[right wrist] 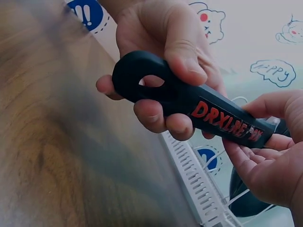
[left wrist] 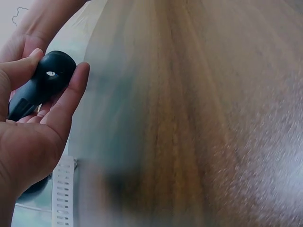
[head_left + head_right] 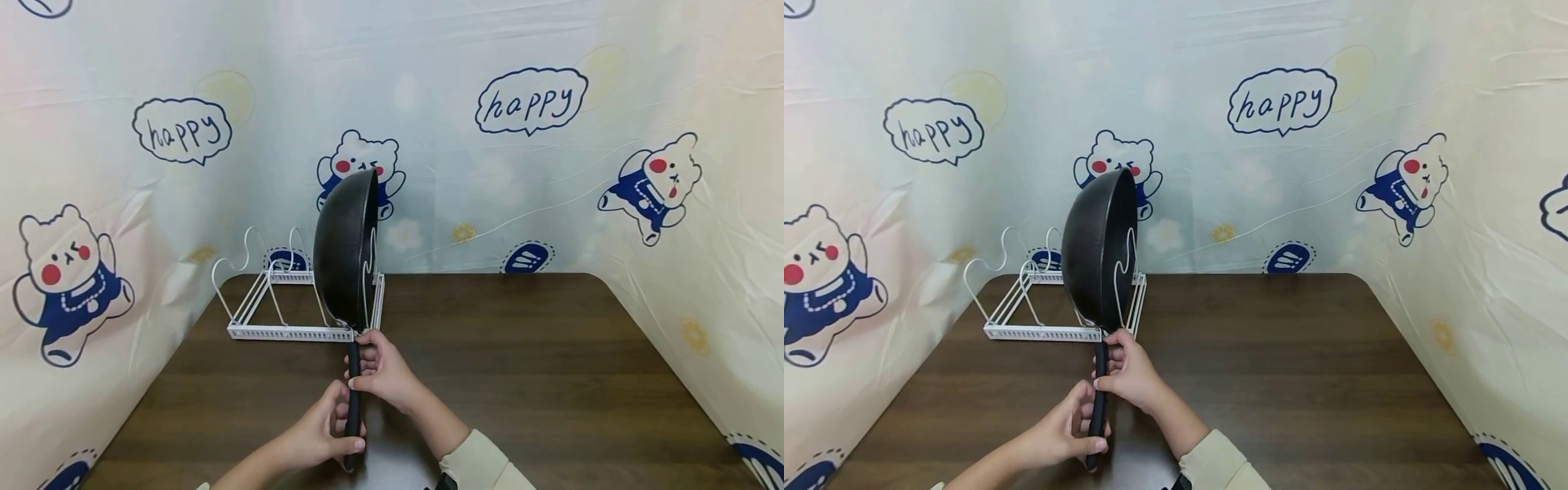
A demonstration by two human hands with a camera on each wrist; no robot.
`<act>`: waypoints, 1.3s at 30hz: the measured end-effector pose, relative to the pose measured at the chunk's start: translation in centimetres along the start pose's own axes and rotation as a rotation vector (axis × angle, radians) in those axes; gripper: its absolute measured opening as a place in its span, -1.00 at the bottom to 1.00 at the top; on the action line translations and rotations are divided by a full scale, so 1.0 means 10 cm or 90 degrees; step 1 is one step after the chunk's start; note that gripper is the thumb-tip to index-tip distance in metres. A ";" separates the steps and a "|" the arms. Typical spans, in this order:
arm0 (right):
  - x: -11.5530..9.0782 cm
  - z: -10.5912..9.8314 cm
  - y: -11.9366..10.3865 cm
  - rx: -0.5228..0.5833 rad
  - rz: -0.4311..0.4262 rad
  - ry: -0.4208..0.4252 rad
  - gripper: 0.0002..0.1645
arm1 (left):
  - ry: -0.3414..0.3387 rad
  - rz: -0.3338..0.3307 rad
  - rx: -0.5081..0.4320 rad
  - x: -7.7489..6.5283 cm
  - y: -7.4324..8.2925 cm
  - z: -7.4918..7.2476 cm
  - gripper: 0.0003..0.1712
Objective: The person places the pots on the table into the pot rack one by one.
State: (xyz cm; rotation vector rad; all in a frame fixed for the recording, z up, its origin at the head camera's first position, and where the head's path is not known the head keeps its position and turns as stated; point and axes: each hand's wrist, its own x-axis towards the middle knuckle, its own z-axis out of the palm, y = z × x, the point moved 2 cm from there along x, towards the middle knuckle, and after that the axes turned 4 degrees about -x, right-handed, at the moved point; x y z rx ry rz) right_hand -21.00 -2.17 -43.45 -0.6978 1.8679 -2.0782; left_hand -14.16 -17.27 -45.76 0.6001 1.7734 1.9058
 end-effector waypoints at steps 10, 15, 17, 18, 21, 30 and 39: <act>-0.01 -0.01 0.03 -0.022 0.021 -0.008 -0.34 | 0.005 -0.038 -0.073 -0.01 0.01 0.03 -0.31; -0.02 -0.03 0.00 -0.063 0.037 -0.003 -0.32 | 0.022 -0.050 -0.074 -0.02 0.05 0.01 -0.29; -0.03 -0.03 -0.02 -0.078 0.047 -0.006 -0.31 | 0.025 -0.060 -0.076 -0.02 0.06 0.00 -0.28; -0.05 -0.03 -0.02 -0.079 0.050 -0.010 -0.29 | 0.024 -0.065 -0.077 -0.03 0.06 0.01 -0.27; -0.09 -0.04 -0.04 -0.090 0.063 -0.020 -0.27 | 0.016 -0.081 -0.084 -0.04 0.06 0.02 -0.25; -0.17 -0.15 -0.07 -0.150 0.038 -0.020 -0.28 | 0.008 -0.046 -0.054 -0.01 0.06 -0.03 -0.43; -0.34 -0.45 -0.08 -0.161 0.031 0.069 -0.41 | 0.115 -0.040 0.064 0.01 0.15 -0.20 -0.51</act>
